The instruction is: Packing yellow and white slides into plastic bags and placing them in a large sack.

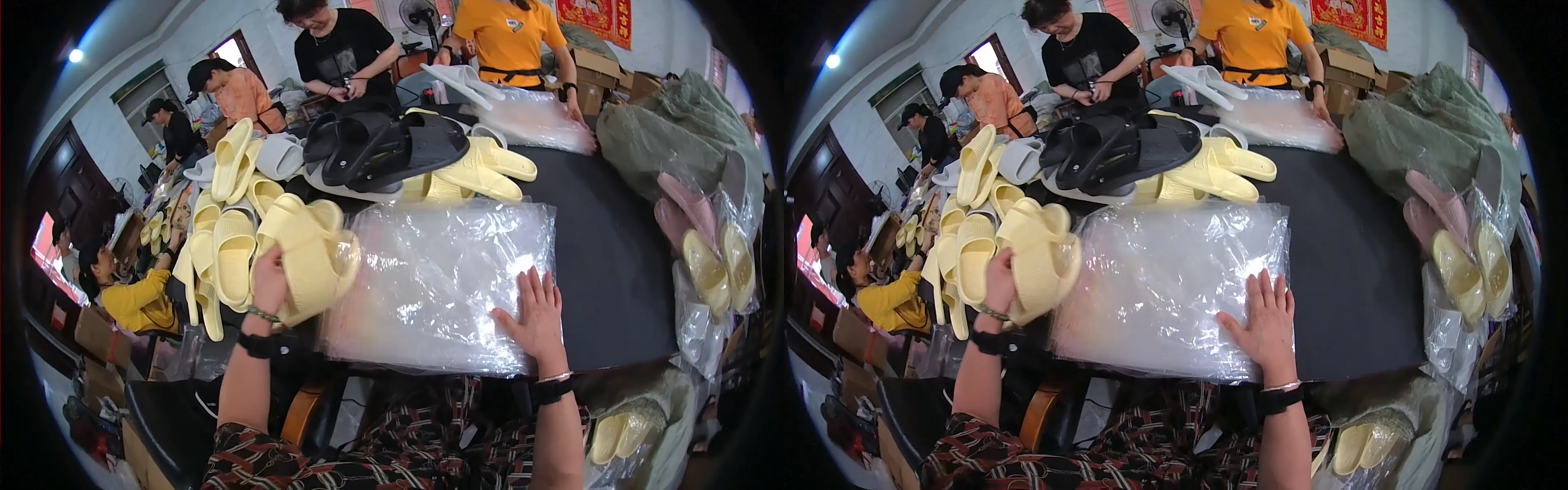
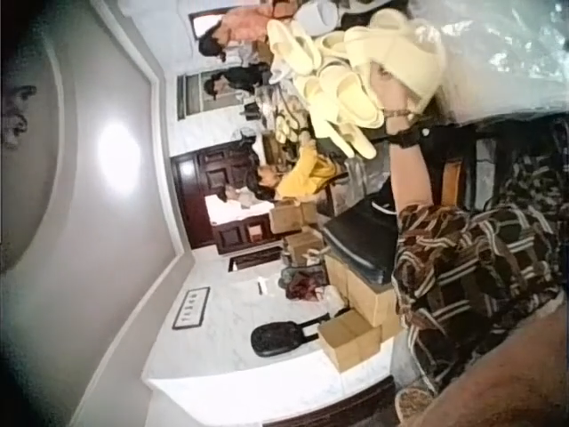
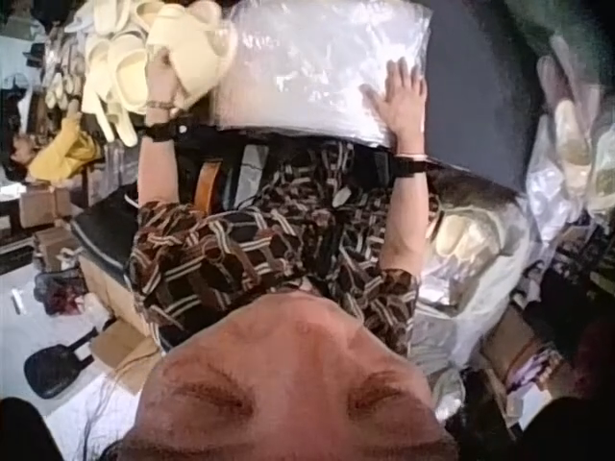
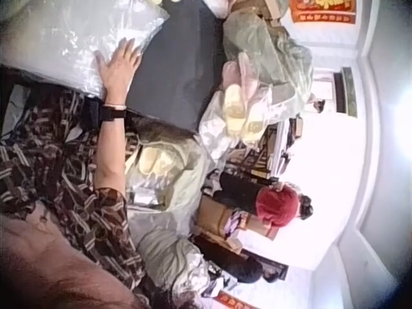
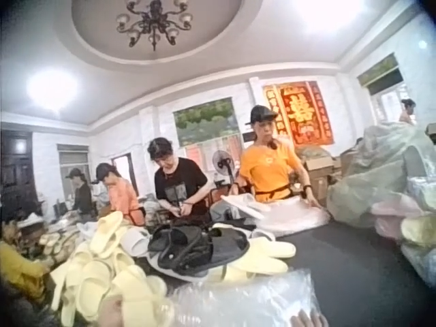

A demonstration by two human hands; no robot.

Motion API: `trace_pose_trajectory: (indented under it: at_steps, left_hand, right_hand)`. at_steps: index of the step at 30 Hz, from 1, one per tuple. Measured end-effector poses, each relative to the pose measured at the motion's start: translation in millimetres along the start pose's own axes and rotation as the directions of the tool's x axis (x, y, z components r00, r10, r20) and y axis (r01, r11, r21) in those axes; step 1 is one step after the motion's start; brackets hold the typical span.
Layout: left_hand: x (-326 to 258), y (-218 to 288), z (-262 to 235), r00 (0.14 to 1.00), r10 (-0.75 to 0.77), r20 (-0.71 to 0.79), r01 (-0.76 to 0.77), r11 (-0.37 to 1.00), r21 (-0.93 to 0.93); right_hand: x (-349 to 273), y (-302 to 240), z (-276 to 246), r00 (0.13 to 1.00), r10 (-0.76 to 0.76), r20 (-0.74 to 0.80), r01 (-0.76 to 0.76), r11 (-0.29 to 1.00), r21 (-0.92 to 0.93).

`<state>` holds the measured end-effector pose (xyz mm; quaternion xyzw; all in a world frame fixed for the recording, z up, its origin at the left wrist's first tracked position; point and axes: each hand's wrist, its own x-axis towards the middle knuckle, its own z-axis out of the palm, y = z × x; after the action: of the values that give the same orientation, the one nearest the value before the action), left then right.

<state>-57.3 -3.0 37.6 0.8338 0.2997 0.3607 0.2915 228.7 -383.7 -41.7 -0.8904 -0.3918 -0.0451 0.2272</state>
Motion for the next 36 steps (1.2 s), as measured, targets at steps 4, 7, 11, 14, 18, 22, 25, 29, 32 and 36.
trace_pose_trajectory:
  at_steps: [4,7,11,14,18,22,25,29,32,36]
  left_hand:
    - [25.1,-1.5,-75.1,0.940,0.089,-0.330,-0.030,0.984,0.178]
    - [42.2,78.0,-85.2,0.900,0.200,-0.388,-0.115,0.966,0.232]
    - [50.4,165.9,-58.8,0.908,0.357,-0.217,-0.326,0.931,0.165]
    - [44.9,209.7,9.8,0.888,0.455,0.069,-0.458,0.888,0.044]
    - [30.5,213.5,115.3,0.797,0.565,0.216,-0.584,0.811,0.033]
    - [0.4,184.3,212.1,0.888,0.380,0.260,-0.428,0.890,0.159]
    - [-12.8,129.3,258.4,0.937,0.318,0.142,-0.341,0.920,0.191]
    - [-21.1,122.1,255.8,0.928,0.363,0.089,-0.373,0.912,0.170]
    - [-5.7,103.8,232.4,0.953,0.254,0.162,-0.294,0.905,0.308]
    - [7.2,51.0,202.9,0.953,0.302,0.020,-0.287,0.880,0.377]
  right_hand:
    - [3.0,-5.2,-1.2,1.000,-0.029,-0.013,0.028,1.000,-0.011]
    - [1.3,-2.4,-2.7,0.999,-0.031,0.008,0.031,0.999,-0.024]
    - [3.9,-7.3,1.3,0.999,-0.046,0.027,0.047,0.999,-0.026]
    - [2.1,-2.0,-2.2,0.998,-0.048,0.046,0.050,0.998,-0.048]
    - [3.1,-2.6,-0.2,0.995,-0.073,0.070,0.077,0.995,-0.059]
    - [4.2,-2.2,-0.9,0.991,-0.099,0.087,0.099,0.995,0.006]
    - [5.1,-9.2,-5.4,0.992,-0.082,0.100,0.084,0.996,-0.021]
    - [4.0,1.7,0.4,0.995,-0.055,0.079,0.060,0.997,-0.055]
    - [3.5,-0.5,-2.3,0.995,-0.035,0.089,0.043,0.996,-0.084]
    - [3.9,-1.7,-1.1,0.996,-0.029,0.089,0.034,0.998,-0.060]
